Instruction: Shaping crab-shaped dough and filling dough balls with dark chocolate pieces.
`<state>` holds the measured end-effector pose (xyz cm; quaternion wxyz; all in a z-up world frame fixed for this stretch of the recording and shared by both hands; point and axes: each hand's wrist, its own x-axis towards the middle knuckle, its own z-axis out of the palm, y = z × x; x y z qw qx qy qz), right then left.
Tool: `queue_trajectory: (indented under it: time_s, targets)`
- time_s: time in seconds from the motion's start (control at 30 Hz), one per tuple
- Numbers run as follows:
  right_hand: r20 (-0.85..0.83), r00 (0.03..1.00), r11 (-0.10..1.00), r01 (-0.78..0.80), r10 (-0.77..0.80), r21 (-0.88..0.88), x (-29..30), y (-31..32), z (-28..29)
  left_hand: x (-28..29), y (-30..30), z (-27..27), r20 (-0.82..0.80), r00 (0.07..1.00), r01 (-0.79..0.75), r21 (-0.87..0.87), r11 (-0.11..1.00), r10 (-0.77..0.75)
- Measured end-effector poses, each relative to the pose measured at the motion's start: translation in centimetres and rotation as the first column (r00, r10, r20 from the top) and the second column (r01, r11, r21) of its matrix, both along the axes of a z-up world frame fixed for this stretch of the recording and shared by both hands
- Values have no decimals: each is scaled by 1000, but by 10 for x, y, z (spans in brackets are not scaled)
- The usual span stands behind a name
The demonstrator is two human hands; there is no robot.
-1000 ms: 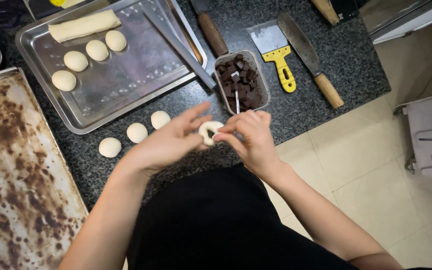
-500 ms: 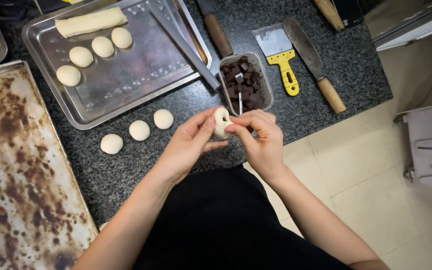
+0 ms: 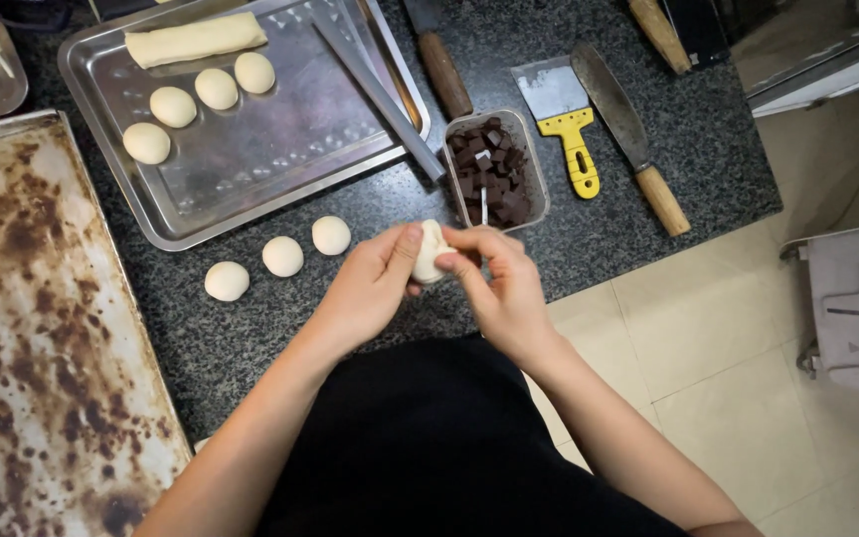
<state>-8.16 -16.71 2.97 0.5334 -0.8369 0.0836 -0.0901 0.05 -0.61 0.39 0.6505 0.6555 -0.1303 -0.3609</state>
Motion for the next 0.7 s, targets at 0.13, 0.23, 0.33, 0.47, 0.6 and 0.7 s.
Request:
queue_trajectory:
  time_s: [0.13, 0.23, 0.33, 0.47, 0.6, 0.7]
  targets:
    - [67, 998, 981, 28, -15, -194, -1, 0, 0, -1, 1, -7, 46, 997, 54, 79, 995, -57]
    - [78, 997, 980, 24, -8, -200, -1, 2, -2, 3, -2, -13, -20, 999, 52, 196, 979, -49]
    - [-43, 999, 1000, 21, -21, 9, 0, 3, -7, 6, 1, -20, 16, 998, 49, 198, 979, -53]
    - [-125, 992, 886, 31, 31, 463, 4, 4, -7, 10, 2, -7, 158, 987, 11, 181, 983, -40]
    - [27, 999, 998, 46, -45, -44, 3, 4, -2, 10, -4, -7, 148, 987, 26, 206, 978, -57]
    - [173, 982, 972, 113, -78, -206, 4, 5, -9, 8, -10, -1, 7, 1000, 12, 167, 986, -14]
